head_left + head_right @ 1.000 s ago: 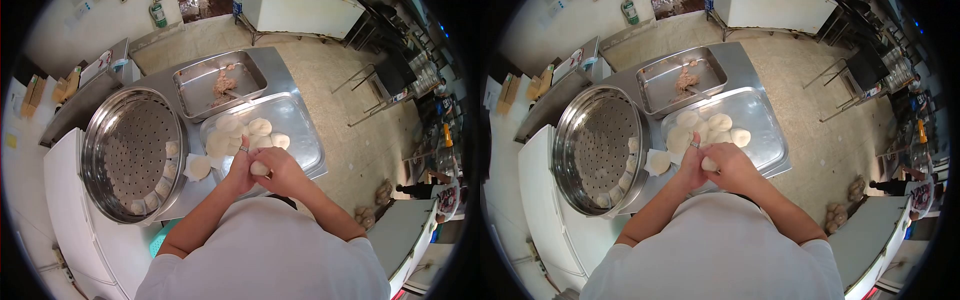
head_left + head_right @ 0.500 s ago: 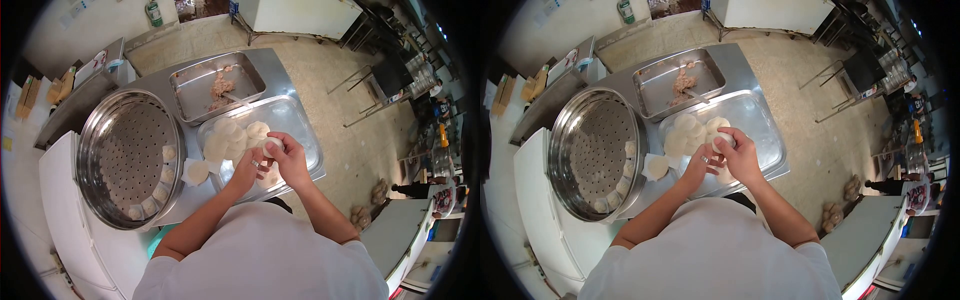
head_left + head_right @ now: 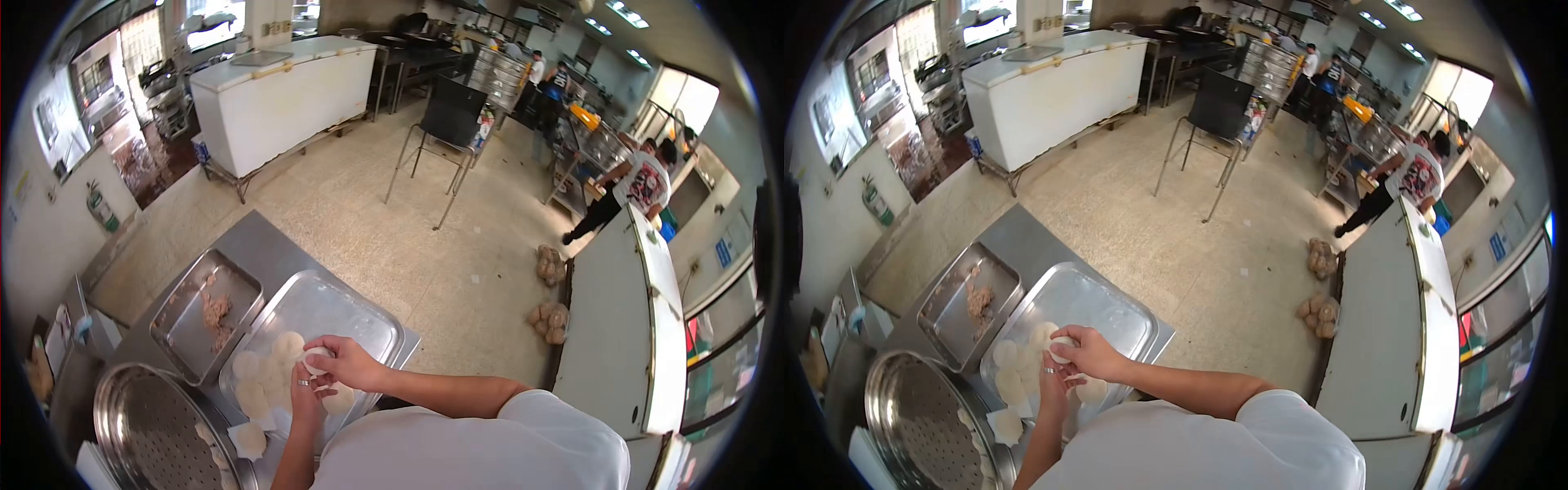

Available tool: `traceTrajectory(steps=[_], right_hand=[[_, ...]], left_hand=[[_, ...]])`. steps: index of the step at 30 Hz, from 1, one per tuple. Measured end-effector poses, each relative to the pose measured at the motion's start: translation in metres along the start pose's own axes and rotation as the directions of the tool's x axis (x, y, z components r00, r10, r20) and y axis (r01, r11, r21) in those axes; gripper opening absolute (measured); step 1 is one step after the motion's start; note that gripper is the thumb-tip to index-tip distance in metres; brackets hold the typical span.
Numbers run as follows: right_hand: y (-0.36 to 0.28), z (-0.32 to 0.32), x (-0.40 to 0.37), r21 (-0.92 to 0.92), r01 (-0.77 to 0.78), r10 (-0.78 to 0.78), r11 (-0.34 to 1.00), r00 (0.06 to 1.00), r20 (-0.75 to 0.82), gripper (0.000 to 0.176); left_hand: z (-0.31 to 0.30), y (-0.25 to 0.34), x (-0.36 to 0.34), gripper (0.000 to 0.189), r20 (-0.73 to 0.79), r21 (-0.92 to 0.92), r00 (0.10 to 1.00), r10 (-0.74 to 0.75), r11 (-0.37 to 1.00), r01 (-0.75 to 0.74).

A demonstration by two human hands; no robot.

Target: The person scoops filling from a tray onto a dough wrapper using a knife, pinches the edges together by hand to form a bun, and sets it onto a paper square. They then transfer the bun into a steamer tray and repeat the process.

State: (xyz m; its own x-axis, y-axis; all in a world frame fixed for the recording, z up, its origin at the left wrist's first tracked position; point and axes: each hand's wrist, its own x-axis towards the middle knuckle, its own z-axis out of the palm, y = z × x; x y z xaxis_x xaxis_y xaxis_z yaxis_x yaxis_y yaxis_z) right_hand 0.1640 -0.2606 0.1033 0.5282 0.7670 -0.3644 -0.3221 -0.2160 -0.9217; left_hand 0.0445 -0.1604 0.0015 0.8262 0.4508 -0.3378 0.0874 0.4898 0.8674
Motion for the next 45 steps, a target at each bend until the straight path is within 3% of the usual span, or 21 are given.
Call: traceTrajectory(steps=[3,6,15,18,21,27,30,36,39,42,45], right_hand=[[-0.002,-0.017,-0.001,-0.088,0.049,-0.051,0.995,0.998,-0.022,0.038],[-0.004,-0.028,-0.007,-0.068,0.028,-0.035,0.997,0.995,-0.091,0.037],[0.009,-0.055,-0.008,0.297,0.015,0.020,0.955,0.993,-0.113,0.036],[0.023,-0.063,-0.003,0.249,0.026,-0.004,0.968,0.996,-0.087,0.034],[0.024,-0.071,-0.003,0.271,-0.069,0.063,0.960,0.998,0.029,0.032],[0.014,-0.069,-0.013,0.261,-0.022,0.006,0.965,0.998,0.060,0.036],[0.000,-0.070,-0.018,0.135,-0.051,0.042,0.989,0.996,0.075,0.038],[0.008,-0.072,-0.004,0.249,-0.065,0.052,0.966,0.997,0.061,0.040],[0.003,-0.071,-0.010,0.270,-0.071,0.037,0.960,0.991,0.129,0.040],[0.025,-0.069,0.004,0.322,-0.013,-0.031,0.947,0.991,0.130,0.039],[0.035,-0.074,0.011,0.320,-0.048,-0.006,0.946,0.986,0.166,0.039]], left_hand=[[0.010,0.001,0.011,0.056,0.060,-0.038,0.998,0.003,0.999,-0.001],[0.025,0.001,0.022,0.056,0.105,0.052,0.994,0.006,0.999,-0.012],[0.055,0.003,0.032,0.057,0.156,0.058,0.988,-0.016,0.998,0.007],[0.059,0.006,0.032,0.057,0.183,0.060,0.983,0.011,0.998,-0.023],[0.063,0.009,0.032,0.057,0.245,-0.006,0.969,0.009,1.000,-0.008],[0.057,0.003,0.037,0.062,0.295,-0.144,0.945,-0.140,0.971,0.189],[0.051,0.007,0.035,0.064,0.387,-0.198,0.908,-0.160,0.947,0.251],[0.053,0.020,0.027,0.069,0.496,-0.224,0.852,-0.167,0.924,0.311],[0.055,0.021,0.025,0.068,0.424,-0.264,0.892,-0.154,0.922,0.285],[0.054,0.024,0.020,0.067,0.414,-0.175,0.895,-0.168,0.950,0.259],[0.041,0.015,0.025,0.066,0.448,-0.204,0.883,-0.139,0.946,0.253]])
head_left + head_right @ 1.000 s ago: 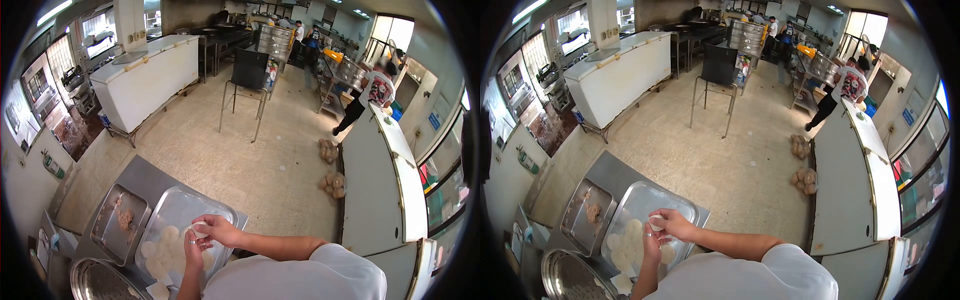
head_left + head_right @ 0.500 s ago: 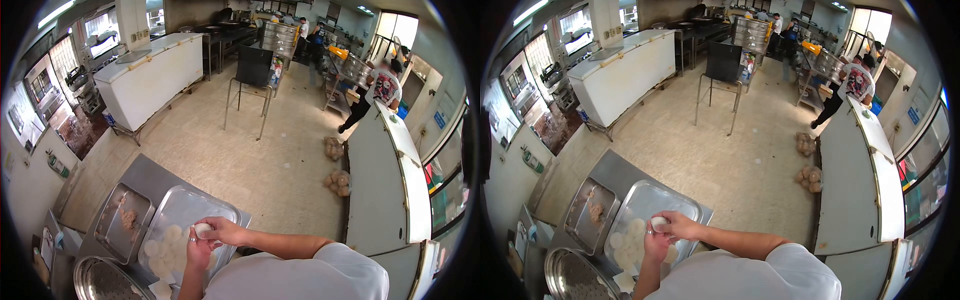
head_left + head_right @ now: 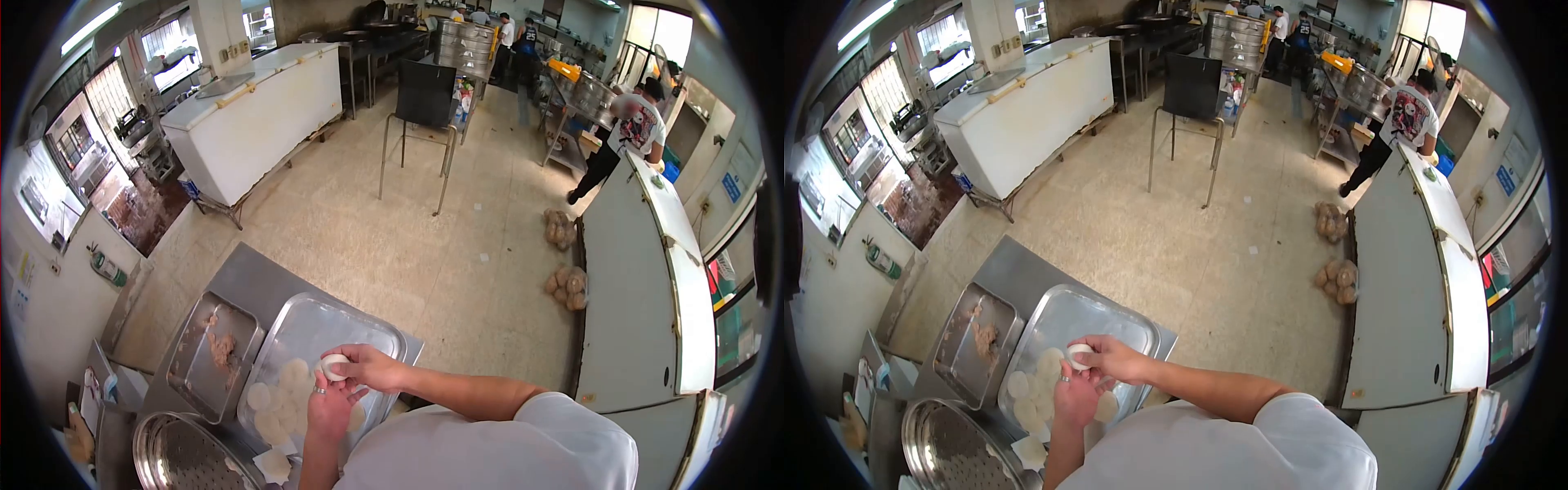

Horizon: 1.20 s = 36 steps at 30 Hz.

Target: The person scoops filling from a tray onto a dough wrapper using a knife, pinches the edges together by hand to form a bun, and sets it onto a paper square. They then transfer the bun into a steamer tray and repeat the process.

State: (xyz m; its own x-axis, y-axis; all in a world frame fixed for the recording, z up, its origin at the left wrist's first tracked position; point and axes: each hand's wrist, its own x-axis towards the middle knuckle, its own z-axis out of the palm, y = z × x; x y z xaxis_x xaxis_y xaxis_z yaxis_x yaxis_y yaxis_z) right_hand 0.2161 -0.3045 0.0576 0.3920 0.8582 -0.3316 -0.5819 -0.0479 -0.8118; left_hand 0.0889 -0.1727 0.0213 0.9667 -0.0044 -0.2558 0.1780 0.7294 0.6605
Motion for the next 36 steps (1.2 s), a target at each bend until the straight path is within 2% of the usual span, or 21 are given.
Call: traceTrajectory(steps=[3,5,6,7,9,11,14,18,22,23,24,25,26,27,28,30,31,34,36], right_hand=[[0.000,-0.003,0.002,0.037,0.032,-0.034,0.999,0.998,0.054,0.040],[0.021,-0.022,0.017,0.163,0.013,-0.020,0.986,0.999,0.039,0.046],[0.015,-0.018,0.012,0.262,0.020,-0.042,0.965,0.996,0.082,0.049],[0.001,-0.016,0.005,0.365,0.005,-0.053,0.931,0.991,0.120,0.052],[-0.029,0.000,-0.011,0.400,-0.099,0.003,0.911,0.972,0.234,0.057],[-0.022,-0.008,-0.004,0.488,-0.124,-0.099,0.864,0.908,0.406,0.058],[-0.034,0.006,-0.007,0.483,-0.193,-0.106,0.854,0.844,0.526,0.053],[-0.030,0.014,0.001,0.459,-0.225,-0.087,0.859,0.821,0.565,0.052],[-0.028,0.024,0.005,0.391,-0.227,0.001,0.892,0.865,0.501,0.053],[-0.029,0.028,0.004,0.362,-0.225,0.038,0.904,0.889,0.457,0.052],[-0.028,0.033,0.004,0.332,-0.229,0.076,0.915,0.907,0.415,0.050],[-0.025,0.036,0.005,0.143,-0.195,0.144,0.970,0.941,0.305,0.047],[-0.021,0.039,0.006,-0.057,-0.176,0.184,0.983,0.965,0.187,0.044],[-0.017,0.041,0.009,-0.261,-0.164,0.189,0.951,0.979,0.072,0.041],[-0.011,0.040,0.010,-0.325,-0.168,0.194,0.930,0.980,0.049,0.039],[0.005,0.030,0.007,-0.450,-0.177,0.190,0.875,0.982,-0.016,0.035],[0.010,0.028,0.005,-0.440,-0.193,0.201,0.877,0.979,-0.029,0.035],[0.022,0.026,-0.002,-0.440,-0.234,0.227,0.867,0.971,-0.071,0.035],[0.029,0.028,-0.004,-0.483,-0.244,0.236,0.841,0.969,-0.080,0.034]], left_hand=[[-0.006,-0.008,-0.001,0.064,-0.024,0.125,0.999,0.024,0.992,-0.020],[-0.008,-0.011,0.002,0.061,-0.105,0.168,0.994,-0.003,0.986,0.021],[-0.010,-0.011,-0.009,0.060,-0.183,0.173,0.983,-0.015,0.984,0.047],[-0.005,-0.007,-0.019,0.059,-0.186,0.150,0.982,0.031,0.989,-0.003],[-0.004,0.004,-0.032,0.058,-0.239,0.108,0.967,0.084,0.992,-0.060],[-0.015,0.009,-0.045,0.059,-0.296,0.071,0.948,0.115,0.993,-0.098],[-0.024,0.018,-0.060,0.060,-0.353,0.058,0.919,0.174,0.985,-0.165],[-0.034,0.017,-0.079,0.058,-0.423,0.086,0.882,0.209,0.978,-0.191],[-0.045,0.015,-0.094,0.049,-0.516,0.132,0.821,0.245,0.970,-0.206],[-0.050,0.016,-0.098,0.046,-0.569,0.237,0.771,0.287,0.955,-0.181],[-0.060,0.016,-0.103,0.043,-0.616,0.337,0.714,0.333,0.930,-0.144],[-0.071,0.016,-0.111,0.040,-0.659,0.428,0.649,0.380,0.899,-0.092],[-0.090,0.015,-0.122,0.037,-0.659,0.540,0.565,0.497,0.835,-0.105],[-0.115,0.016,-0.136,0.034,-0.636,0.648,0.473,0.610,0.755,-0.102],[-0.125,0.025,-0.150,0.031,-0.591,0.745,0.381,0.711,0.662,-0.082],[-0.119,0.048,-0.186,0.027,-0.681,0.687,0.237,0.693,0.717,-0.121],[-0.112,0.059,-0.197,0.026,-0.719,0.656,0.172,0.673,0.740,-0.148],[-0.121,0.067,-0.205,0.023,-0.702,0.701,0.241,0.671,0.710,0.064],[-0.127,0.067,-0.196,0.026,-0.626,0.779,0.350,0.697,0.584,0.229]])
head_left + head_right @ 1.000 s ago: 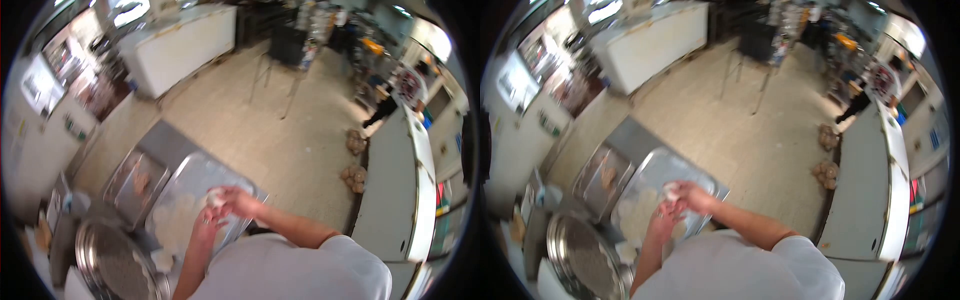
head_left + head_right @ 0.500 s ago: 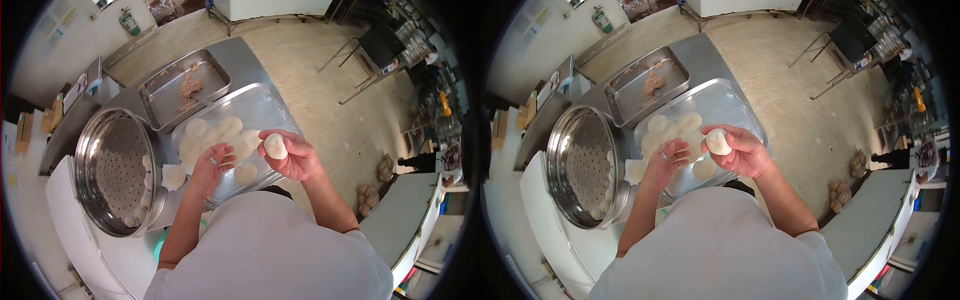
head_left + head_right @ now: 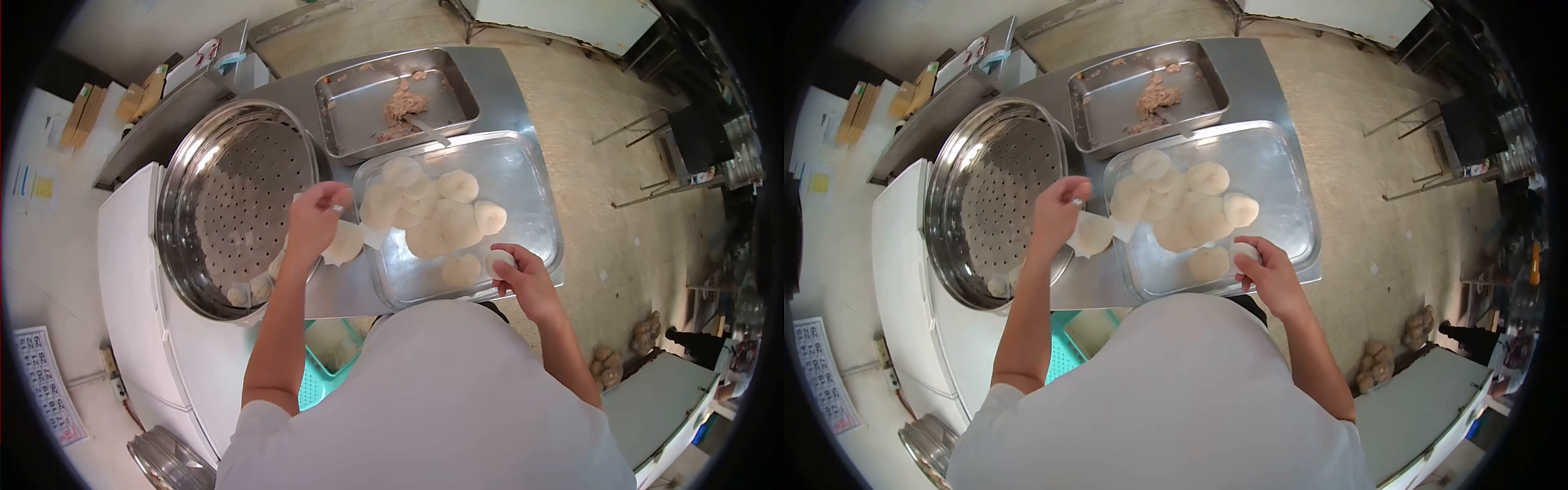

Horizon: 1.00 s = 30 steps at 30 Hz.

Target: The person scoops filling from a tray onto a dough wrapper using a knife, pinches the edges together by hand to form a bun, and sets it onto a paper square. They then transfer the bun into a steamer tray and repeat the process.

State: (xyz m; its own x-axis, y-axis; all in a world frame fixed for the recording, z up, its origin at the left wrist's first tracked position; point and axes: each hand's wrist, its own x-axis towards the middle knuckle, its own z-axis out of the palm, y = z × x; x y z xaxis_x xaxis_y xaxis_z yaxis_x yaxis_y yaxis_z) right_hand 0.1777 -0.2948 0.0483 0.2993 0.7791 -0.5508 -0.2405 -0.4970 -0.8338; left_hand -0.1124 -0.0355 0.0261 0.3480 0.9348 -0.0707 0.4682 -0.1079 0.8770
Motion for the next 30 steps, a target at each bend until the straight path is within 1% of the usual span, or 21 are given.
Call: traceTrajectory(steps=[1,2,4,7,9,10,13,16,19,22,25,26,28,30], right_hand=[[0.002,0.002,0.000,-0.009,0.001,0.000,1.000,1.000,0.018,0.034],[0.002,0.003,0.000,-0.019,0.005,-0.004,1.000,0.999,0.035,0.034],[0.000,0.005,0.000,-0.038,0.017,-0.015,0.999,0.999,0.051,0.034],[0.002,0.007,-0.002,-0.066,0.036,-0.033,0.997,0.998,0.045,0.035],[0.004,0.005,-0.003,-0.086,0.041,-0.038,0.995,0.999,0.033,0.035],[0.007,0.004,-0.004,-0.081,0.034,-0.032,0.996,0.999,0.030,0.035],[0.014,0.003,-0.005,-0.080,0.026,-0.024,0.996,0.999,0.022,0.035],[0.021,0.003,-0.009,-0.093,0.025,-0.024,0.995,1.000,0.015,0.036],[0.025,0.003,-0.010,-0.078,0.023,-0.023,0.997,1.000,0.010,0.036],[0.027,0.003,-0.010,-0.079,0.035,-0.034,0.996,0.999,0.007,0.035],[0.030,0.001,-0.011,-0.083,0.046,-0.045,0.996,0.999,0.008,0.035],[0.030,0.001,-0.011,-0.076,0.047,-0.046,0.996,0.999,0.010,0.035],[0.031,0.001,-0.011,-0.068,0.050,-0.049,0.996,0.999,0.013,0.035],[0.032,0.000,-0.011,-0.064,0.053,-0.052,0.997,0.999,0.013,0.035]], left_hand=[[0.005,0.003,0.003,0.028,0.055,0.101,0.998,0.042,0.994,-0.048],[0.007,0.008,0.006,0.032,0.101,0.244,0.994,0.044,0.967,-0.068],[0.009,0.029,0.010,0.041,0.199,0.504,0.980,0.026,0.855,-0.125],[0.019,0.018,0.014,0.043,0.361,0.670,0.931,0.049,0.681,-0.295],[0.034,0.008,0.011,0.047,0.457,0.744,0.888,0.050,0.526,-0.413],[0.041,0.003,0.010,0.048,0.504,0.765,0.863,0.045,0.441,-0.470],[0.053,-0.008,0.009,0.053,0.589,0.728,0.806,0.048,0.401,-0.556],[0.060,-0.012,0.013,0.056,0.656,0.718,0.755,-0.020,0.325,-0.615],[0.066,-0.012,0.017,0.053,0.668,0.733,0.741,-0.071,0.241,-0.637],[0.065,-0.023,0.024,0.051,0.682,0.711,0.731,-0.019,0.251,-0.657],[0.064,-0.044,0.031,0.049,0.698,0.672,0.714,0.052,0.298,-0.678],[0.065,-0.049,0.033,0.048,0.690,0.677,0.724,0.025,0.334,-0.656],[0.064,-0.039,0.032,0.045,0.672,0.685,0.740,-0.028,0.403,-0.607],[0.062,-0.019,0.025,0.041,0.675,0.706,0.735,-0.062,0.346,-0.618]])
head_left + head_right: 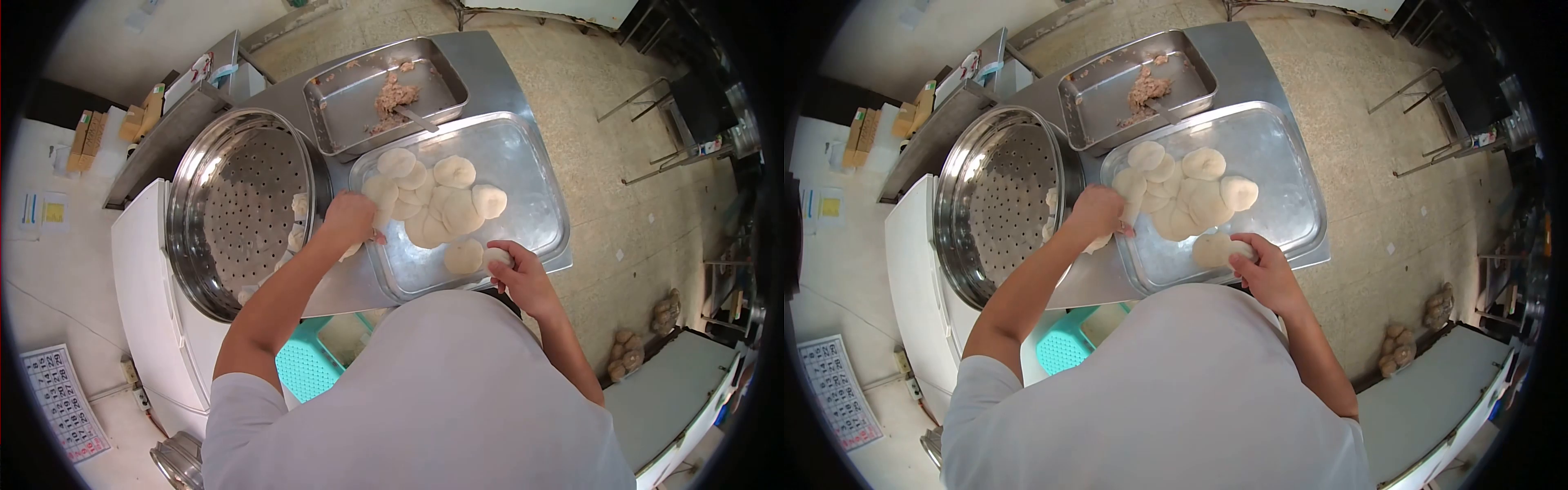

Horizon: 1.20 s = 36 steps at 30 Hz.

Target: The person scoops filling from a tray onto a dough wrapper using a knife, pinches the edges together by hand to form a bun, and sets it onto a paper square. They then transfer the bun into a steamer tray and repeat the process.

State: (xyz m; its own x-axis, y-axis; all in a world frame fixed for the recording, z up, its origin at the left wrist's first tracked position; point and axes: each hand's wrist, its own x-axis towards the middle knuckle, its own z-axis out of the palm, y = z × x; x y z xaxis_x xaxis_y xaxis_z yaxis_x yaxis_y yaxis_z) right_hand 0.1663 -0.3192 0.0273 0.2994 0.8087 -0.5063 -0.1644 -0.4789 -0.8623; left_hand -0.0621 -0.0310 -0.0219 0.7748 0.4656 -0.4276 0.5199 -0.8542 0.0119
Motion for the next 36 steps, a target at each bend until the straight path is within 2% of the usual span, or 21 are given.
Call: traceTrajectory(steps=[1,4,7,10,13,16,18,21,27,30,36], right_hand=[[0.000,0.000,-0.001,-0.010,-0.003,0.003,1.000,1.000,0.000,0.035],[-0.005,0.001,-0.001,-0.032,-0.004,0.004,0.999,1.000,0.001,0.036],[-0.007,0.000,-0.003,-0.044,-0.006,0.006,0.999,1.000,-0.008,0.036],[-0.007,-0.001,-0.004,-0.046,-0.002,0.001,0.999,1.000,-0.012,0.036],[-0.005,-0.004,-0.008,-0.070,-0.019,0.018,0.997,1.000,-0.016,0.035],[-0.006,-0.006,-0.006,-0.102,-0.014,0.012,0.995,1.000,-0.021,0.036],[0.001,-0.007,-0.005,-0.073,-0.008,0.006,0.997,1.000,-0.024,0.036],[-0.002,-0.007,-0.006,-0.050,-0.004,0.003,0.999,1.000,-0.022,0.037],[-0.004,-0.014,-0.004,-0.036,0.004,-0.004,0.999,1.000,-0.007,0.039],[-0.004,-0.015,-0.004,-0.037,0.008,-0.009,0.999,1.000,-0.010,0.039],[-0.008,-0.015,0.000,-0.093,0.049,-0.050,0.994,0.999,-0.003,0.037]], left_hand=[[-0.006,0.004,-0.004,0.039,0.018,0.030,1.000,-0.005,1.000,0.004],[0.013,-0.004,0.005,0.039,-0.059,0.056,0.996,0.066,0.996,-0.063],[0.028,-0.014,0.013,0.040,-0.130,0.020,0.989,0.071,0.997,-0.069],[0.025,-0.018,0.014,0.044,-0.095,-0.076,0.995,0.042,0.996,-0.049],[-0.008,-0.002,-0.005,0.051,0.046,-0.051,0.998,0.051,0.998,-0.049],[0.008,-0.007,-0.002,0.055,0.014,0.069,0.990,0.144,0.987,-0.144],[0.006,-0.005,-0.001,0.050,0.020,0.068,0.992,0.126,0.990,-0.127],[0.020,-0.010,0.003,0.042,-0.136,0.135,0.972,0.194,0.975,-0.175],[-0.001,-0.007,-0.006,0.032,-0.063,0.029,0.978,0.198,0.980,-0.197],[-0.017,0.010,-0.013,0.034,0.003,0.109,0.988,0.156,0.982,-0.155],[0.002,0.024,-0.014,0.023,-0.075,0.157,0.983,0.166,0.976,-0.153]])
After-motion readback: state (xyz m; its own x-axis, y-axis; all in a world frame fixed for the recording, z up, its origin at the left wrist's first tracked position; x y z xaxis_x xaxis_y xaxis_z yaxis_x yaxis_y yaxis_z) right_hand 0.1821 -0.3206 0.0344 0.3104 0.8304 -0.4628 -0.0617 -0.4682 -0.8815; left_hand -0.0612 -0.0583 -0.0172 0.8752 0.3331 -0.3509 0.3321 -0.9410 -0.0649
